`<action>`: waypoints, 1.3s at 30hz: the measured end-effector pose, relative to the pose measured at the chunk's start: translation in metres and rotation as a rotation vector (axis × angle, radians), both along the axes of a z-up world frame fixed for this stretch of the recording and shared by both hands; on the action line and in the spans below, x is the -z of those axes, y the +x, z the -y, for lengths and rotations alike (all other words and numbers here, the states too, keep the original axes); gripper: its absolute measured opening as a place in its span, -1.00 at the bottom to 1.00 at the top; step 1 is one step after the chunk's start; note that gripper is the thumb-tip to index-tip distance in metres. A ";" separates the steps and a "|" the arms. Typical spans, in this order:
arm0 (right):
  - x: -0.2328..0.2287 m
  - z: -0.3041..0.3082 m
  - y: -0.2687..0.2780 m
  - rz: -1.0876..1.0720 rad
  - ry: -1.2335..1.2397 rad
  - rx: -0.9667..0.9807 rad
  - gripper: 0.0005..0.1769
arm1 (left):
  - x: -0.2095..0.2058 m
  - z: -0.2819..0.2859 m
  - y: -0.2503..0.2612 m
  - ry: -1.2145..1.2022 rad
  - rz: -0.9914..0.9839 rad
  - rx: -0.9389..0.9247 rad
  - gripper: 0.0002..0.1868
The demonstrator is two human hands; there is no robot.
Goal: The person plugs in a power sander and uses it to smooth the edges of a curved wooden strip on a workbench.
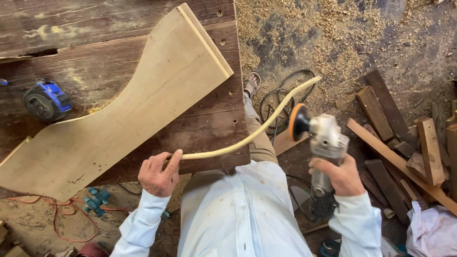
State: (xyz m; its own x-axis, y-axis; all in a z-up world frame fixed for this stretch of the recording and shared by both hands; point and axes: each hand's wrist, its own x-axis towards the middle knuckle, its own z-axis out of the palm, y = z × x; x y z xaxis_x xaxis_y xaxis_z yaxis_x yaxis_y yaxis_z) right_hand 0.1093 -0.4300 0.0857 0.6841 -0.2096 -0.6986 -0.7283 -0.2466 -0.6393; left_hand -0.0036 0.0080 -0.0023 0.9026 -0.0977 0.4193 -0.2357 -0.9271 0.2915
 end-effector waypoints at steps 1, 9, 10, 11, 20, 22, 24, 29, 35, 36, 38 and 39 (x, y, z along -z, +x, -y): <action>-0.006 0.003 -0.005 0.000 0.003 -0.001 -0.54 | -0.002 0.001 -0.002 0.003 0.000 -0.001 -0.66; -0.044 0.020 -0.001 0.089 0.332 0.167 -0.26 | -0.016 0.016 -0.025 -0.209 -0.031 -0.329 -0.72; -0.044 0.018 -0.004 0.093 0.346 0.159 -0.26 | -0.019 0.022 -0.028 -0.197 -0.022 -0.335 -0.72; -0.043 0.017 -0.006 0.110 0.310 0.189 -0.34 | -0.022 0.027 -0.032 -0.256 -0.066 -0.442 -0.71; -0.033 0.017 -0.019 0.107 0.301 0.147 -0.48 | -0.012 0.036 -0.061 -0.197 -0.158 -0.385 -0.69; -0.028 0.022 -0.022 0.113 0.291 0.130 -0.52 | -0.032 0.025 -0.032 -0.208 -0.107 -0.242 -0.71; -0.028 0.023 -0.024 0.116 0.277 0.134 -0.49 | -0.055 0.015 0.008 -0.004 -0.060 -0.025 -0.65; -0.031 0.029 -0.034 0.111 0.282 0.142 -0.46 | -0.031 0.019 0.138 0.353 -0.010 0.314 -0.20; -0.045 0.043 -0.049 0.141 0.291 0.143 -0.37 | -0.015 0.030 0.222 0.595 -0.179 0.667 -0.77; -0.047 0.048 -0.050 0.152 0.307 0.158 -0.28 | -0.020 0.029 0.232 0.473 -0.050 0.686 -0.84; -0.044 0.063 -0.049 0.125 0.283 0.188 -0.36 | -0.033 0.025 0.225 0.433 0.016 0.617 -0.90; -0.043 0.072 -0.045 0.098 0.263 0.208 -0.42 | -0.040 0.023 0.222 0.396 0.077 0.536 -0.88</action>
State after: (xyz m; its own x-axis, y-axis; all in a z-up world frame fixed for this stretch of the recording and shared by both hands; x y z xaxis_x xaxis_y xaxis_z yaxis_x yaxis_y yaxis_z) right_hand 0.0639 -0.5018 0.1287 0.7120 -0.1729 -0.6805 -0.6780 0.0829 -0.7304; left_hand 0.2188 -0.0146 0.0374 0.6552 -0.6838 0.3212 -0.6999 -0.7094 -0.0828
